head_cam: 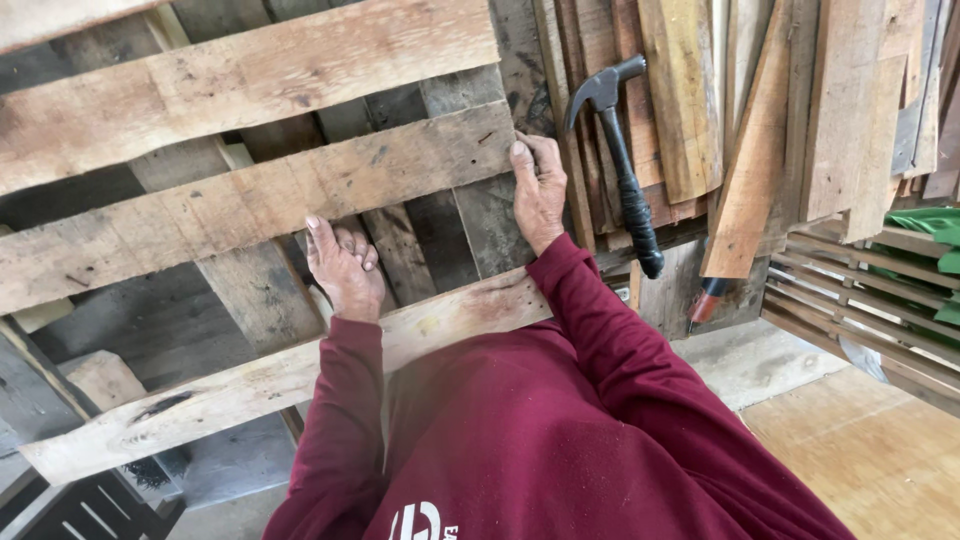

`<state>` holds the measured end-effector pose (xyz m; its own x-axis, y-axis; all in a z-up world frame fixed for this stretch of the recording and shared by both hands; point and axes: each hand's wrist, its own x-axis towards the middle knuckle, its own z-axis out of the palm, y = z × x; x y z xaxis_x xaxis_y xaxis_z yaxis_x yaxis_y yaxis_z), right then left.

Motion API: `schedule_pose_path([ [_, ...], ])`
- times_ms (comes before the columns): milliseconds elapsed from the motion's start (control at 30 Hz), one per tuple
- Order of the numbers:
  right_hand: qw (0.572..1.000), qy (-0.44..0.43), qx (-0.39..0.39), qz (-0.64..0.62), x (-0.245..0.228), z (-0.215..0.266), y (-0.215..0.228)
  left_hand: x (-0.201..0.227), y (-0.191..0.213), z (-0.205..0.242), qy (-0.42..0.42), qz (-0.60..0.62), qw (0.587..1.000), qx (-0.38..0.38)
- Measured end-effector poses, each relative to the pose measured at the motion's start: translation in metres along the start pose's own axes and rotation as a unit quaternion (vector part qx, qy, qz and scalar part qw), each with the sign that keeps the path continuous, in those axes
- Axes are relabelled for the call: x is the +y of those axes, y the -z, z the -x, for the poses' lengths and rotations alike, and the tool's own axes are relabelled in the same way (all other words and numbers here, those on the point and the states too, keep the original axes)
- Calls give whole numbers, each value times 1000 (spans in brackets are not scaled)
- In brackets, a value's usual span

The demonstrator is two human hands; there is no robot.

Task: The person assembles a wooden pallet by hammering nails into wooden slats. They pick nails from a container, position them on the wood, and use a hammer to drive them in, securing the slats to the pallet frame.

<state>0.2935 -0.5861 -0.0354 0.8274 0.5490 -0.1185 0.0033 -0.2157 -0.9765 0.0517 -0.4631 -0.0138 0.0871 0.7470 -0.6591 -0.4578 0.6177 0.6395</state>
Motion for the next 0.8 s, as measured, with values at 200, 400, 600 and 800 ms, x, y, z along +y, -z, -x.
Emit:
schedule_pose_path([
  [200, 998, -1, -56, 26, -32, -5, 34, -57, -61, 71, 132, -54, 986, -81],
  [400, 986, 118, 21, 118, -54, -26, 131, -137, -162, 98, 261, -188, 915, -244],
  [600, 856, 101, 179, 474, -13, -101, 313, -191, -212, 83, 255, -232, 883, -318],
  [800, 861, -76, 65, 499, -20, -146, 381, -211, -234, 90, 242, -237, 895, -289],
])
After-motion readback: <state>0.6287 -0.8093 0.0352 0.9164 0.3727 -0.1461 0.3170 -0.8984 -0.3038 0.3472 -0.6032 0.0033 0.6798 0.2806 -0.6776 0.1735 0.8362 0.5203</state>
